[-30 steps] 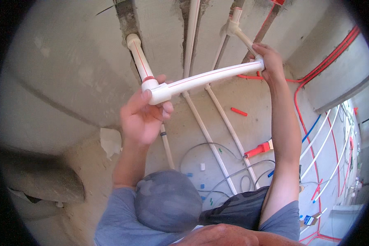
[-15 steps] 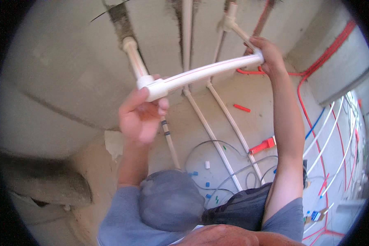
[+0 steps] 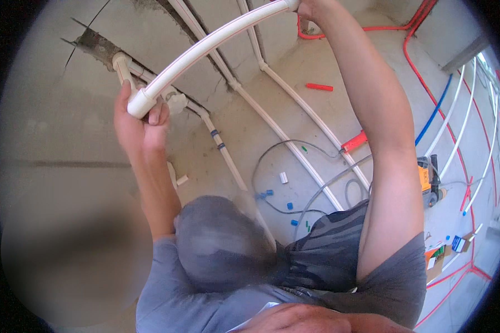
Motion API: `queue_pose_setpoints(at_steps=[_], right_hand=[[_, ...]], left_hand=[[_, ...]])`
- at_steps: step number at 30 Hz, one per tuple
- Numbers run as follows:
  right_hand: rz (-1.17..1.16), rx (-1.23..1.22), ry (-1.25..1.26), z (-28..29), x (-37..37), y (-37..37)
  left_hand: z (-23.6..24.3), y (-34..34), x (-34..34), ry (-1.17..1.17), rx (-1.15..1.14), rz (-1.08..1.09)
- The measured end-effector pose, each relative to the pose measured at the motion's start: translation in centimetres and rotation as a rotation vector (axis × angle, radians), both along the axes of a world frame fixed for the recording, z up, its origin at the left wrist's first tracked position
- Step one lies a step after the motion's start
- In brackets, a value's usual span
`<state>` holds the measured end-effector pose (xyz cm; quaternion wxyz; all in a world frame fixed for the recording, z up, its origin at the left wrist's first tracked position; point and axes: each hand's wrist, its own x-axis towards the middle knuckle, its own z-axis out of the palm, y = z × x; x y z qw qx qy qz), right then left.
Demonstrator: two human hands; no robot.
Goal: The person is installing white PVC pipes into a concrete wall. They use a hammer to tap pipe fittings into place, a pipe cutter to trim sections, and a heat gun to fuse joints. The person assembles a pipe assembly and fits it into the wall.
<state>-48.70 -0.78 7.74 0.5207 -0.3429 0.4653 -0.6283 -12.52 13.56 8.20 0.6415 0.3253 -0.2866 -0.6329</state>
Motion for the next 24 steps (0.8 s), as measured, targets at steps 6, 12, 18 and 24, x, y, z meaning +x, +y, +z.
queue_pose_setpoints(at_steps=[6, 12, 18, 24], right_hand=[[0.241, -0.077, -0.236, -2.7, -0.7, -3.3], [0.295, -0.156, -0.404, -4.3, -0.1, -3.1], [0.31, -0.007, -0.449, -4.9, -1.7, 1.7], [0.185, 0.15, -0.293, -9.9, -4.0, 1.4]], left_hand=[[0.3, 0.0, 0.7, -0.02, 0.031, 0.04], [0.4, 0.2, 0.0, -0.029, 0.065, 0.102], [0.1, 0.0, 0.0, -0.032, 0.088, 0.21], [-0.4, -0.2, 1.9, -0.033, 0.061, 0.068]])
